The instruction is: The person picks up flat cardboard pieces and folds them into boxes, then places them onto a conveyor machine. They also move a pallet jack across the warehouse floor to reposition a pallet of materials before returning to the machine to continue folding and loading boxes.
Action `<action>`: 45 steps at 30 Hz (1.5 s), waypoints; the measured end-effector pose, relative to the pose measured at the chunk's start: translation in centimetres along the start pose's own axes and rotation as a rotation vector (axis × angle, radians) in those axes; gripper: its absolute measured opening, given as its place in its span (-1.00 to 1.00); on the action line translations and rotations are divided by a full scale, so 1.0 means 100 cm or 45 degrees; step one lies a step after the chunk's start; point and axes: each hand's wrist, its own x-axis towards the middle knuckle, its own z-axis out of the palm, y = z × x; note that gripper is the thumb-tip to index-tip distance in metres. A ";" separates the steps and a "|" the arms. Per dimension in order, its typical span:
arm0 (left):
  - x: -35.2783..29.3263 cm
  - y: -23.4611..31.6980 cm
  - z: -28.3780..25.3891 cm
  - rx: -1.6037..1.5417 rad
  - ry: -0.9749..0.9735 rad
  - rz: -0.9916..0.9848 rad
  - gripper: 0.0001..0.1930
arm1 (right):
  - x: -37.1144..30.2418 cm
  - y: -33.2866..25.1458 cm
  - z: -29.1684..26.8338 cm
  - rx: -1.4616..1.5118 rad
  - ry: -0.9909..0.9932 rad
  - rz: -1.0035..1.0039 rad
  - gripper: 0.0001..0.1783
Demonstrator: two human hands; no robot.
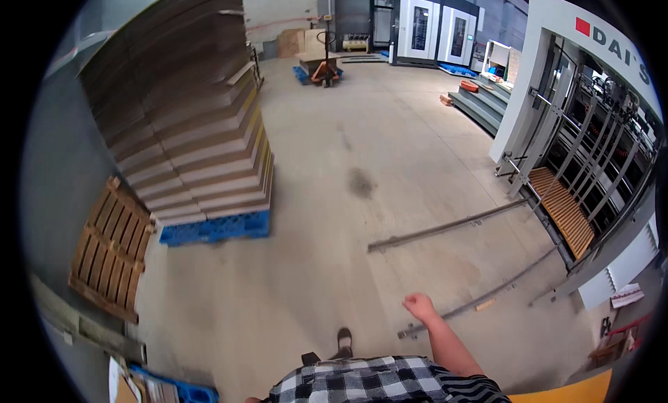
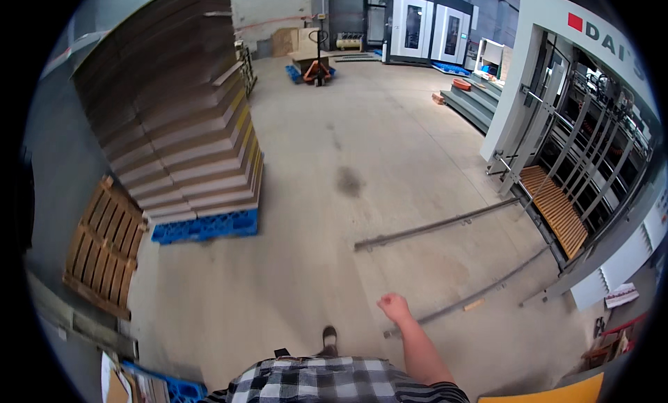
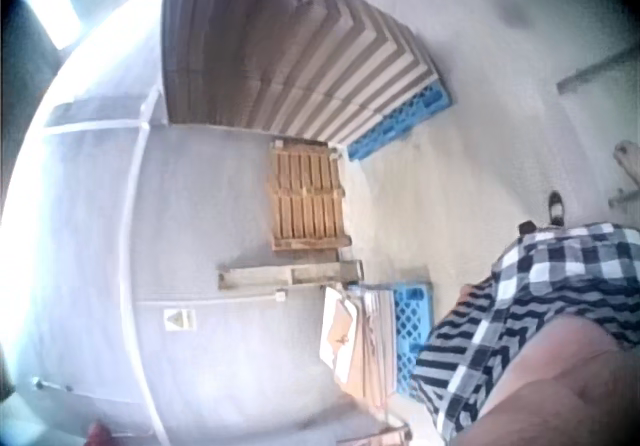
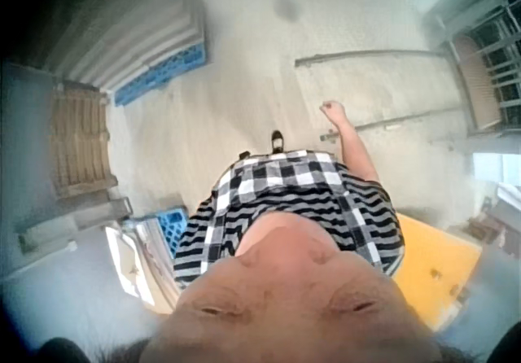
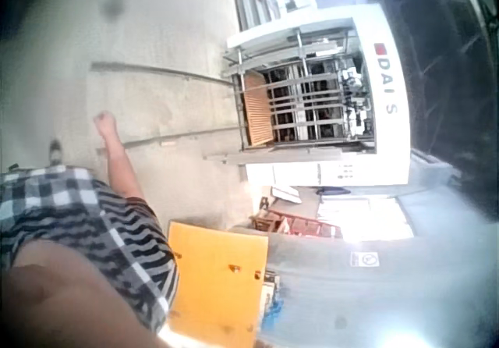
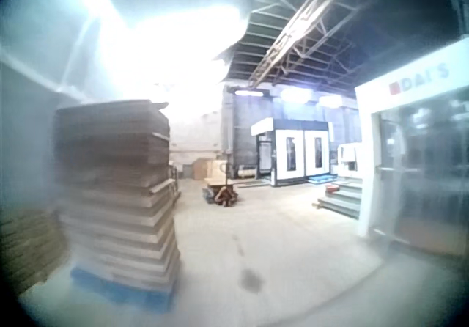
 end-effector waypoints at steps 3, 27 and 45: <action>0.076 0.064 -0.068 0.175 0.048 0.182 -0.48 | 0.036 0.024 0.031 -0.283 -0.357 0.230 -0.69; 0.474 0.535 -0.636 -0.237 0.114 0.346 -0.62 | 0.844 -0.167 0.018 -0.243 -0.268 -0.127 -0.63; 0.718 1.022 -1.159 -0.865 0.481 1.187 -0.64 | 1.104 -0.097 0.022 -0.507 -0.727 0.931 -0.56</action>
